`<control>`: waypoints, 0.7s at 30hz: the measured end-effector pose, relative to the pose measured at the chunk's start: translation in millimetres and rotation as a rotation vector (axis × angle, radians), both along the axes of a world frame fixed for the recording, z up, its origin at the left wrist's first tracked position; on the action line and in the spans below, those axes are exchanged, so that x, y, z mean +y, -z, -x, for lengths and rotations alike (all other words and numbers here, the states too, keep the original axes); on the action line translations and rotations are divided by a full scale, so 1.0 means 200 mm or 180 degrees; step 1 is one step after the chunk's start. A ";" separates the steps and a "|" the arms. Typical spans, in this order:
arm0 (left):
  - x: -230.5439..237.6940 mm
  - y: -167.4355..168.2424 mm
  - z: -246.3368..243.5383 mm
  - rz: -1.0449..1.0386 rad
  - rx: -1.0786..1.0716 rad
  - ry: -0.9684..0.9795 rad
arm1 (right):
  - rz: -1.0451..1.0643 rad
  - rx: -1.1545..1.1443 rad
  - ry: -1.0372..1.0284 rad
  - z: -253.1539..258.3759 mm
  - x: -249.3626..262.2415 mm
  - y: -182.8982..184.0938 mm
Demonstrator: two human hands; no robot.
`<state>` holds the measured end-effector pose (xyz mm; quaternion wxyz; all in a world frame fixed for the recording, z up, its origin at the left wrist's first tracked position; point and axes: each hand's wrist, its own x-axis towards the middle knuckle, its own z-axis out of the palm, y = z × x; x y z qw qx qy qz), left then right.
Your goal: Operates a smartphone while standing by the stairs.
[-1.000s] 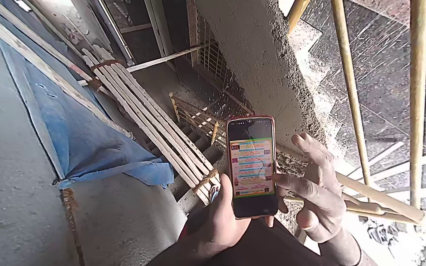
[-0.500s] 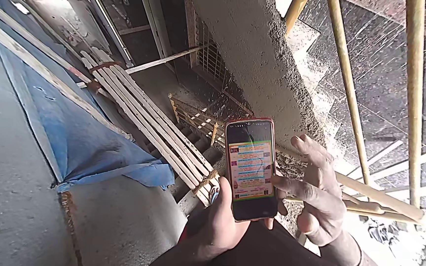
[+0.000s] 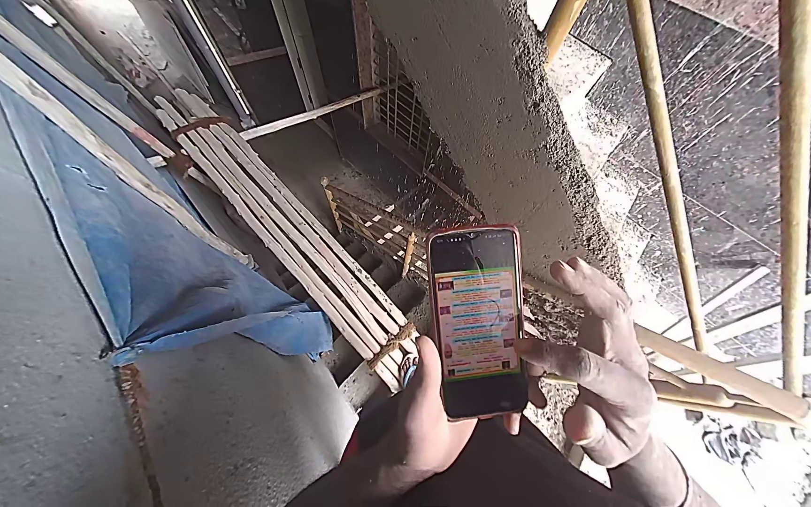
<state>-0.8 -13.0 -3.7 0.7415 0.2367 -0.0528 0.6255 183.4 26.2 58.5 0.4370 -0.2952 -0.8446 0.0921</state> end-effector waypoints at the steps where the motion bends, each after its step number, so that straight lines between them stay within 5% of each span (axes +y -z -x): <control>1: 0.00 0.00 0.00 0.0005 -0.0006 -0.0002 | -0.0003 -0.0029 -0.0004 0.00 0.00 0.00; 21: 0.00 -0.01 0.02 0.0004 -0.0097 -0.0114 | -0.0018 -0.0210 -0.0209 0.06 0.01 0.01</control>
